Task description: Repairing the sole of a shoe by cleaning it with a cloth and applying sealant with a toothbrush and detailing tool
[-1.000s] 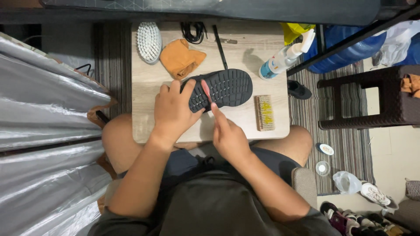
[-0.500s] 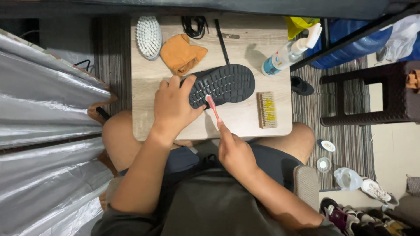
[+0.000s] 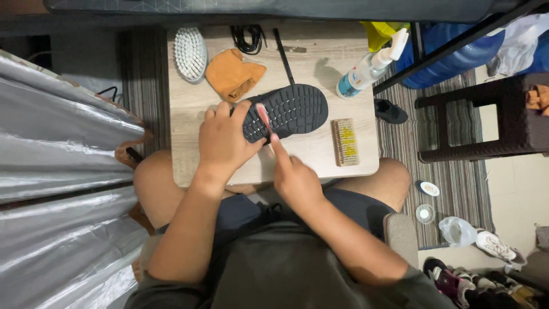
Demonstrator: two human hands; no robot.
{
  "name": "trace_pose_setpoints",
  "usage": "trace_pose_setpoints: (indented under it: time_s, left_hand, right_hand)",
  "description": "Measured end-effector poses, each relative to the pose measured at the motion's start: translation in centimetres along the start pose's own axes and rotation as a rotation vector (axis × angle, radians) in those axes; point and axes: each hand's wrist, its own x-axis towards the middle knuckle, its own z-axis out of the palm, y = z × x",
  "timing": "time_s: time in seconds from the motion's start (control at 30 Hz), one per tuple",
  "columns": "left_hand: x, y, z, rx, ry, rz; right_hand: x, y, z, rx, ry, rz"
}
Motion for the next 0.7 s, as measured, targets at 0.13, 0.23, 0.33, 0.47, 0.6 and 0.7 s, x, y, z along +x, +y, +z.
trace_pose_setpoints:
  time_s: [0.13,0.23,0.33,0.47,0.6,0.7]
  left_hand:
    - [0.0,0.1,-0.2,-0.016,-0.011,-0.005]
    - [0.2,-0.2,0.3,-0.030,-0.008,0.005]
    - [0.2,-0.2,0.2,-0.021,-0.001,0.015]
    - [0.0,0.0,0.2,0.001,0.038,0.016]
    - [0.1,0.2,-0.3,0.003,0.070,0.031]
    - [-0.1,0.1,-0.4,-0.016,0.078,0.046]
  right_hand:
    - [-5.8,1.7,1.4,-0.076,-0.035,-0.008]
    - [-7.2,2.1,1.2,0.158,0.022,0.115]
    - [-6.6,2.8,-0.5,0.046,0.034,0.206]
    - [-5.6,5.9,-0.6,-0.114,0.132,-0.071]
    - [-4.0,7.3,-1.8,-0.027,0.087,-0.253]
    - [-2.3,6.2,-3.4,0.043,0.058,-0.284]
